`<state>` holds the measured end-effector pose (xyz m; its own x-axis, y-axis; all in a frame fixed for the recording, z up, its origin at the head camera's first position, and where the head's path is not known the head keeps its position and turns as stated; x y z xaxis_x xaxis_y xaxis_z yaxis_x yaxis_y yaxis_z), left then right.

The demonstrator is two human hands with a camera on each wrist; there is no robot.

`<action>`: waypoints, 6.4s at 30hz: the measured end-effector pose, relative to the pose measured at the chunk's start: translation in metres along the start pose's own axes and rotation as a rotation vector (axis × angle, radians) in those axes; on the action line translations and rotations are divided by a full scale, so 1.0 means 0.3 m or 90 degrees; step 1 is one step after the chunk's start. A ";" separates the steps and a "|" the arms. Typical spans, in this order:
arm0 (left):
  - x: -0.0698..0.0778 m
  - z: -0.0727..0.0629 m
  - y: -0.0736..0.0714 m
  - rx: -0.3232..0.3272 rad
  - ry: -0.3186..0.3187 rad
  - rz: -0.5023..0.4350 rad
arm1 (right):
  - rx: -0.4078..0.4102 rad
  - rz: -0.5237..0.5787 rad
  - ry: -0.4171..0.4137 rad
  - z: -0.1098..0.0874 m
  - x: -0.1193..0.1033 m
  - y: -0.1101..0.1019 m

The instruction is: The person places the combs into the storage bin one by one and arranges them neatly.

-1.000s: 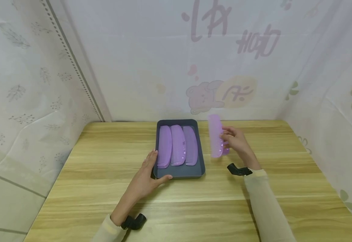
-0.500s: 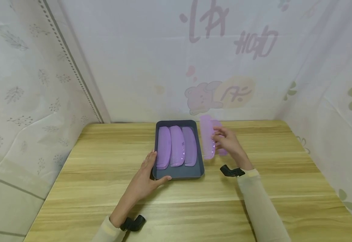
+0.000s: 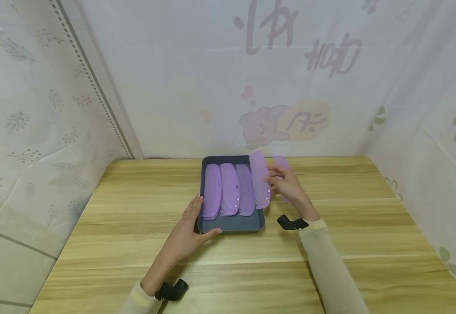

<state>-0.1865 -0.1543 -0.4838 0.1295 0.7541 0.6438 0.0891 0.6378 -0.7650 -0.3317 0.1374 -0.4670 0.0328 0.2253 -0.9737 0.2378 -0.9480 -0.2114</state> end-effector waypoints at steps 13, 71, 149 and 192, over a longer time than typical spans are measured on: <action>-0.008 -0.001 -0.006 0.001 -0.004 -0.005 | -0.021 -0.013 0.012 0.020 0.001 0.075; 0.001 0.001 0.011 0.002 0.010 -0.011 | 0.053 -0.260 -0.017 -0.017 0.032 -0.199; -0.006 0.008 0.006 -0.010 -0.006 -0.009 | -0.013 -0.019 0.088 -0.020 0.052 -0.218; -0.002 0.011 0.006 -0.007 0.000 -0.004 | -0.076 0.010 0.024 0.009 -0.019 -0.007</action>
<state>-0.1897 -0.1531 -0.4854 0.1283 0.7501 0.6488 0.1011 0.6409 -0.7610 -0.3351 0.1375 -0.4612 0.0741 0.2207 -0.9725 0.3508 -0.9186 -0.1817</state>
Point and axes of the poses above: each hand's wrist, its own z-axis towards the middle knuckle, its own y-axis out of the palm, x = y × z, the point moved 8 cm from there along z, towards the middle knuckle
